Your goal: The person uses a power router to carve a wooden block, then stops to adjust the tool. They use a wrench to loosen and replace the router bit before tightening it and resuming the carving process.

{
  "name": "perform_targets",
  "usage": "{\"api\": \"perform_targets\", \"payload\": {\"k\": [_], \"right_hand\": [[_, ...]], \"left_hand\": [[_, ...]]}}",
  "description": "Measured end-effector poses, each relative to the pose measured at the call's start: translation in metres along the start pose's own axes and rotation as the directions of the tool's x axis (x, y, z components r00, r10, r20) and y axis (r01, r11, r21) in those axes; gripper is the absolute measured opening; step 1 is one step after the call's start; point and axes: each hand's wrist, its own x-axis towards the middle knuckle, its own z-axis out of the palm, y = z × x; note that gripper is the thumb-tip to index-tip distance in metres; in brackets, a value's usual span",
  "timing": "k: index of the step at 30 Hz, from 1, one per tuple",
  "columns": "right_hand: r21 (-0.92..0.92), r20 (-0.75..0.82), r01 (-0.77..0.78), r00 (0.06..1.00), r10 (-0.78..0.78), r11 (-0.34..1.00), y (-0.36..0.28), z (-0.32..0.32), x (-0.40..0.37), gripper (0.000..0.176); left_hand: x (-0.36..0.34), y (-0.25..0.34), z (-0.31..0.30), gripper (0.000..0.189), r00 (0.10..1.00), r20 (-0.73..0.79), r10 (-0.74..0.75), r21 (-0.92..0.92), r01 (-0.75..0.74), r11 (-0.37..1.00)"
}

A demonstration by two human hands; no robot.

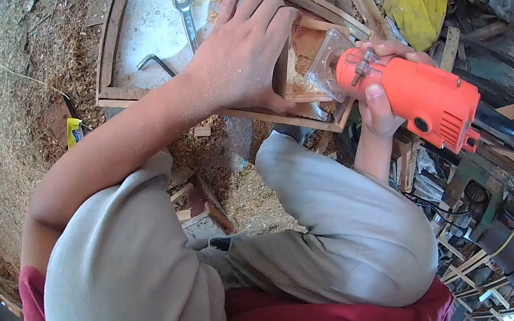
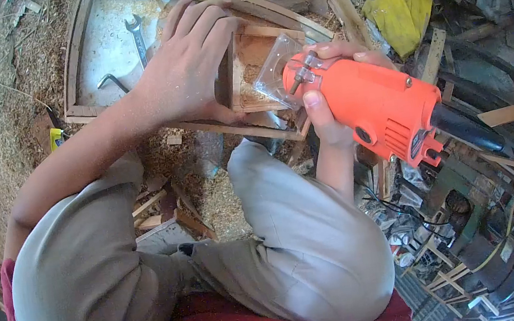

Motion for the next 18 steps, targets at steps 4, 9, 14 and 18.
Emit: {"api": "perform_targets", "payload": {"k": [4,9,14,18], "right_hand": [[0.028,-0.033,0.001,0.999,0.000,1.000,-0.001,0.001,-0.001,0.073],[0.062,-0.049,0.002,0.999,0.001,0.998,-0.002,0.001,-0.003,0.073],[0.042,0.006,0.045,0.999,-0.045,0.998,-0.001,-0.003,-0.002,0.072],[0.110,-0.047,0.031,0.999,-0.026,0.993,-0.007,0.002,0.000,0.071]], "left_hand": [[0.000,0.001,0.000,0.117,1.000,-0.007,0.001,-0.011,-0.001,1.000],[-0.001,-0.003,0.003,0.111,1.000,-0.023,0.007,-0.023,-0.008,1.000],[-0.002,-0.002,-0.004,0.107,0.999,0.028,-0.024,-0.088,0.027,0.996],[-0.005,0.002,-0.010,0.119,0.999,0.044,0.019,-0.101,-0.014,0.995]]}}
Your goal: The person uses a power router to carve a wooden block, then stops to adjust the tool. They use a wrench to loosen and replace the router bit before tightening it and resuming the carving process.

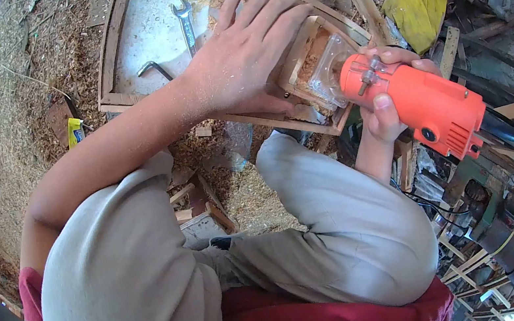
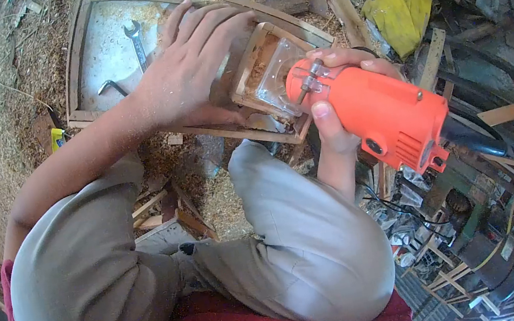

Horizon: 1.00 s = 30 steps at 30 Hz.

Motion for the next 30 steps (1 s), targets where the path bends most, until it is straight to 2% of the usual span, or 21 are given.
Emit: {"api": "perform_targets", "payload": {"k": [2,6,11,14,23,26,29,30], "right_hand": [[0.016,-0.021,-0.003,1.000,0.003,1.000,-0.002,-0.002,0.002,0.071],[0.015,-0.094,0.024,0.995,-0.023,1.000,-0.012,-0.006,0.004,0.069],[-0.037,-0.212,0.025,0.977,-0.032,0.999,-0.018,-0.024,0.005,0.067],[0.013,-0.270,0.016,0.963,-0.012,1.000,-0.016,-0.026,0.003,0.068],[0.062,-0.169,0.017,0.986,-0.006,0.998,-0.011,-0.015,0.001,0.070],[0.014,-0.120,-0.004,0.993,0.005,1.000,-0.004,-0.012,0.000,0.073],[-0.089,-0.078,-0.027,0.997,0.020,0.996,-0.003,-0.005,-0.001,0.066],[-0.064,-0.070,-0.025,0.997,0.020,0.998,-0.001,-0.003,-0.001,0.068]], "left_hand": [[-0.001,0.001,-0.001,0.125,0.999,0.023,0.042,-0.021,-0.041,0.999],[0.003,0.002,0.002,0.124,0.989,0.103,0.108,0.021,-0.110,0.994],[0.008,-0.001,0.009,0.121,0.990,0.080,0.114,0.043,-0.118,0.992],[0.010,-0.003,0.008,0.119,0.994,0.050,0.100,0.040,-0.102,0.994],[0.009,-0.002,0.007,0.128,0.998,-0.003,0.059,0.078,-0.059,0.995],[0.009,0.000,0.006,0.131,0.999,0.012,0.049,0.055,-0.050,0.997],[0.009,0.001,0.007,0.133,0.999,0.038,0.034,0.062,-0.036,0.997],[0.008,0.001,0.007,0.134,0.998,0.049,0.031,0.069,-0.034,0.997]]}}
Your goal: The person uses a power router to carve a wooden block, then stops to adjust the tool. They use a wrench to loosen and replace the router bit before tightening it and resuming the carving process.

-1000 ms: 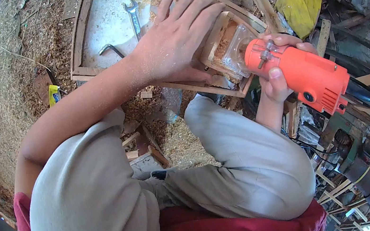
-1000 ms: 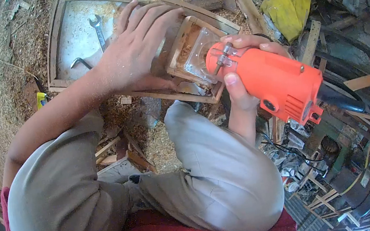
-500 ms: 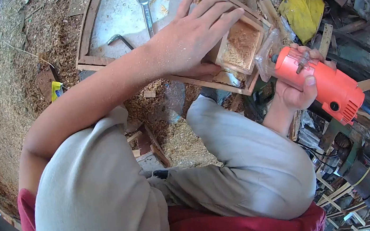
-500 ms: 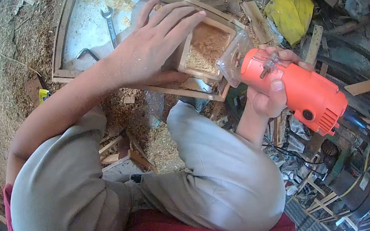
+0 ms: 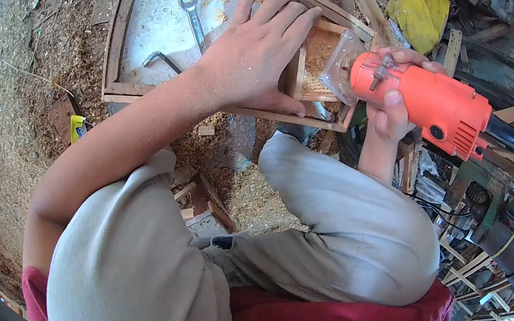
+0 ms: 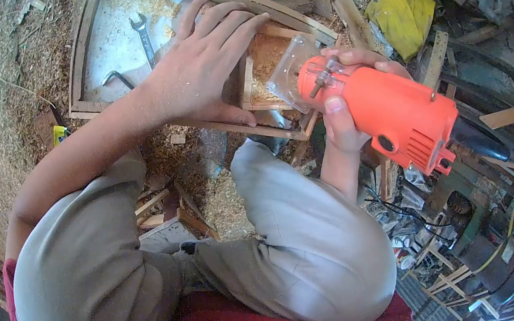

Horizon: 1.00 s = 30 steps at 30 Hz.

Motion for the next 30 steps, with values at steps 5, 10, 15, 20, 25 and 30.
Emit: {"api": "perform_targets", "payload": {"k": [5,10,15,20,25,30], "right_hand": [[-0.003,0.035,0.000,0.999,0.000,1.000,0.005,0.003,-0.001,0.073],[0.034,0.056,-0.006,0.998,0.004,0.999,0.008,0.007,0.000,0.073],[0.014,0.107,0.017,0.994,-0.019,1.000,0.009,0.009,0.002,0.072],[0.016,0.167,0.040,0.985,-0.042,0.999,0.011,0.010,0.004,0.073],[0.021,0.143,0.028,0.989,-0.031,0.999,0.010,0.012,0.003,0.073],[0.000,0.139,0.020,0.990,-0.020,1.000,0.012,0.010,0.003,0.072]], "left_hand": [[0.000,-0.002,0.003,0.124,0.999,-0.032,0.014,0.014,-0.013,1.000],[-0.002,-0.004,0.004,0.114,0.997,-0.065,0.030,0.007,-0.029,1.000],[0.000,-0.005,0.005,0.112,0.997,-0.072,0.026,0.011,-0.025,1.000],[-0.001,-0.004,0.005,0.115,0.998,-0.057,0.010,0.047,-0.008,0.999],[0.000,-0.002,0.002,0.115,1.000,-0.023,-0.006,0.044,0.007,0.999],[0.000,-0.002,0.002,0.113,1.000,-0.016,-0.004,0.065,0.005,0.998]]}}
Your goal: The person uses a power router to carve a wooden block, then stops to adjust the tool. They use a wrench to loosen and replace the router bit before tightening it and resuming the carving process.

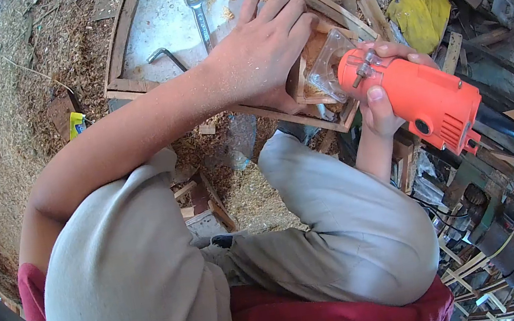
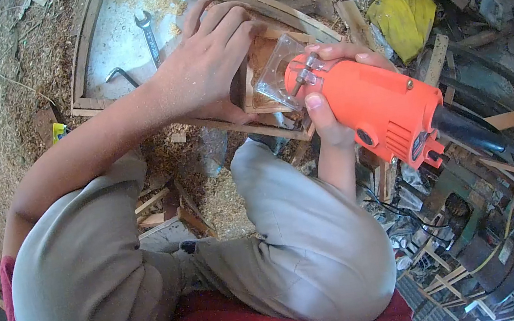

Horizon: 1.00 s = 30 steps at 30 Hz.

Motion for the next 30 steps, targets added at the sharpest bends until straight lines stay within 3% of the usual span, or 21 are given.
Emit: {"api": "perform_targets", "payload": {"k": [20,23,30], "right_hand": [[-0.022,-0.119,-0.081,0.990,0.078,0.996,-0.0025,0.0011,-0.0049,0.066],[-0.006,-0.110,-0.060,0.992,0.059,0.998,-0.0014,-0.0028,-0.0056,0.074],[-0.004,-0.096,-0.026,0.995,0.026,1.000,-0.0036,-0.0015,-0.0058,0.073]], "left_hand": [[-0.0013,-0.0001,0.0020,0.108,0.998,-0.061,-0.018,-0.044,0.015,0.999],[-0.0009,0.0000,0.0008,0.111,0.998,-0.058,-0.015,-0.052,0.012,0.999],[-0.0025,-0.0006,0.0023,0.111,0.997,-0.082,-0.017,-0.063,0.012,0.998]]}}
